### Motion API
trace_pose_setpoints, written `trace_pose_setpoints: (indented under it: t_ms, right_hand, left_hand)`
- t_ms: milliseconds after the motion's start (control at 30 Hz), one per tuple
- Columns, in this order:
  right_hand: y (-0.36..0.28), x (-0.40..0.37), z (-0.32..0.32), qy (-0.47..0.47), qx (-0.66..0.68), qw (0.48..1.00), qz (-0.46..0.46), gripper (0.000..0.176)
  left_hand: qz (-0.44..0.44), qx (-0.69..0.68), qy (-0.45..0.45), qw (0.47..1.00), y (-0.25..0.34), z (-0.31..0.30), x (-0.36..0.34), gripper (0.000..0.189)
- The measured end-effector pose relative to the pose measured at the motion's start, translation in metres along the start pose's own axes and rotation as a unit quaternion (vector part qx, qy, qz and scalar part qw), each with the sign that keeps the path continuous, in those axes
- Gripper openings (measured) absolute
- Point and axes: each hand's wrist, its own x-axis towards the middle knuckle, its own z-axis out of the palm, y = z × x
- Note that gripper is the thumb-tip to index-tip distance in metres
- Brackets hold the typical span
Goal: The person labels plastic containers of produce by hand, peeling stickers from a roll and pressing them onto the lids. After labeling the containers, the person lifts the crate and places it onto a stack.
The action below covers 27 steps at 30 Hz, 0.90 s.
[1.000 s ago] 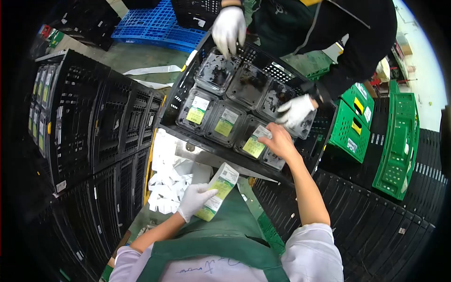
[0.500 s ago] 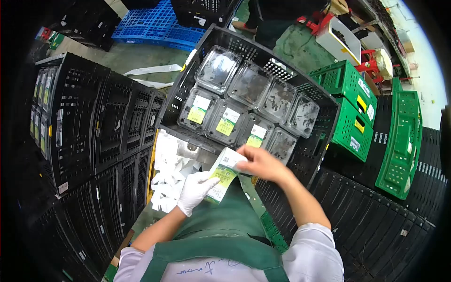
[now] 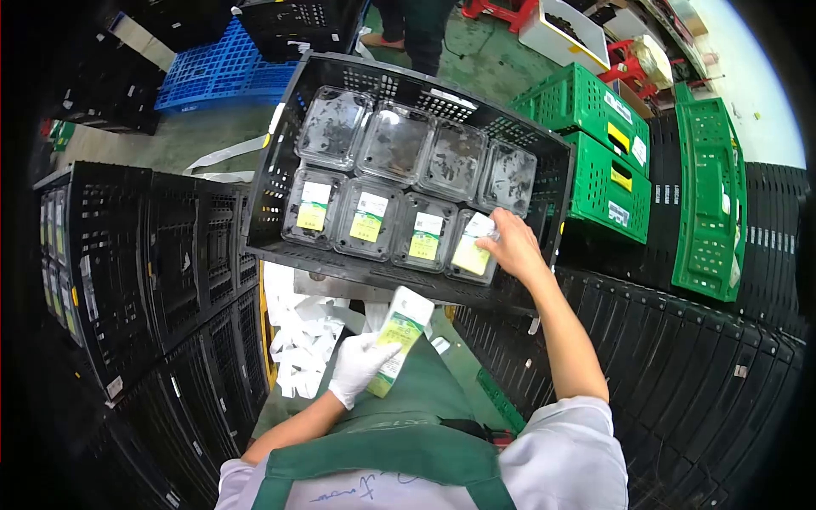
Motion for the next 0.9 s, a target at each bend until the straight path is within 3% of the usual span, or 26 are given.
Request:
trace_pose_setpoints:
  t_ms: [33, 200, 267, 333, 367, 400, 433, 467, 500, 567, 633, 667, 733, 767, 800, 833, 900]
  right_hand:
    - [0.036, 0.006, 0.025, -0.029, -0.057, 0.998, 0.005, 0.050]
    - [0.086, 0.017, 0.115, -0.095, -0.190, 0.977, 0.039, 0.066]
    - [0.077, 0.015, 0.124, -0.052, -0.247, 0.965, 0.065, 0.071]
    - [0.049, 0.005, 0.107, 0.037, -0.187, 0.980, 0.062, 0.074]
    - [0.023, 0.000, 0.087, 0.022, -0.066, 0.995, 0.072, 0.071]
    - [0.000, -0.002, 0.065, -0.119, 0.213, 0.967, 0.071, 0.058]
    - [-0.029, -0.013, 0.044, -0.189, 0.370, 0.909, 0.031, 0.048]
    - [-0.052, -0.026, 0.037, -0.204, 0.442, 0.873, 0.012, 0.031]
    - [-0.076, -0.034, 0.014, -0.236, 0.399, 0.886, -0.004, 0.020]
    - [-0.100, -0.046, 0.001, -0.162, 0.388, 0.907, -0.028, 0.018]
    - [-0.111, -0.052, -0.007, -0.130, 0.356, 0.921, -0.087, 0.018]
    - [-0.114, -0.054, -0.011, -0.118, 0.336, 0.927, -0.118, 0.018]
    - [-0.116, -0.057, -0.016, -0.095, 0.314, 0.934, -0.144, 0.016]
    - [-0.119, -0.058, -0.024, -0.079, 0.314, 0.938, -0.126, 0.015]
    - [-0.120, -0.058, -0.028, -0.062, 0.313, 0.942, -0.107, 0.014]
    - [-0.117, -0.058, -0.030, -0.110, 0.355, 0.927, -0.052, 0.014]
    - [-0.105, -0.050, -0.035, -0.079, 0.302, 0.945, -0.093, 0.013]
  left_hand:
    - [0.005, -0.029, 0.004, 1.000, 0.001, -0.002, 0.002, 0.030]
    - [-0.005, -0.057, 0.032, 0.998, 0.028, -0.011, 0.006, 0.028]
    - [0.007, -0.049, 0.031, 0.998, 0.026, -0.011, 0.008, 0.028]
    - [0.017, -0.038, 0.039, 0.998, 0.025, -0.015, 0.006, 0.028]
    - [0.007, -0.054, 0.031, 0.998, 0.028, -0.017, 0.008, 0.028]
    - [-0.003, -0.072, 0.022, 0.997, 0.030, -0.017, 0.010, 0.028]
    - [-0.022, -0.088, 0.013, 0.996, 0.031, -0.017, 0.011, 0.028]
    - [-0.019, -0.087, 0.018, 0.996, 0.035, -0.015, 0.010, 0.028]
    - [0.032, -0.055, 0.017, 0.998, 0.041, -0.014, 0.010, 0.027]
    - [0.087, -0.021, 0.017, 0.996, 0.062, 0.002, 0.013, 0.027]
    - [0.265, -0.052, 0.253, 0.929, 0.095, 0.026, 0.014, 0.028]
    - [0.266, -0.052, 0.250, 0.930, 0.103, 0.020, 0.017, 0.028]
    - [0.075, -0.016, 0.116, 0.990, 0.113, 0.001, 0.022, 0.021]
    - [0.132, -0.017, 0.105, 0.986, 0.106, 0.000, 0.033, 0.013]
    - [0.135, -0.019, 0.098, 0.986, 0.099, 0.005, 0.036, 0.013]
    - [0.118, -0.036, 0.101, 0.987, 0.095, 0.011, 0.038, 0.013]
    - [0.111, -0.112, 0.089, 0.983, 0.107, 0.031, 0.036, 0.023]
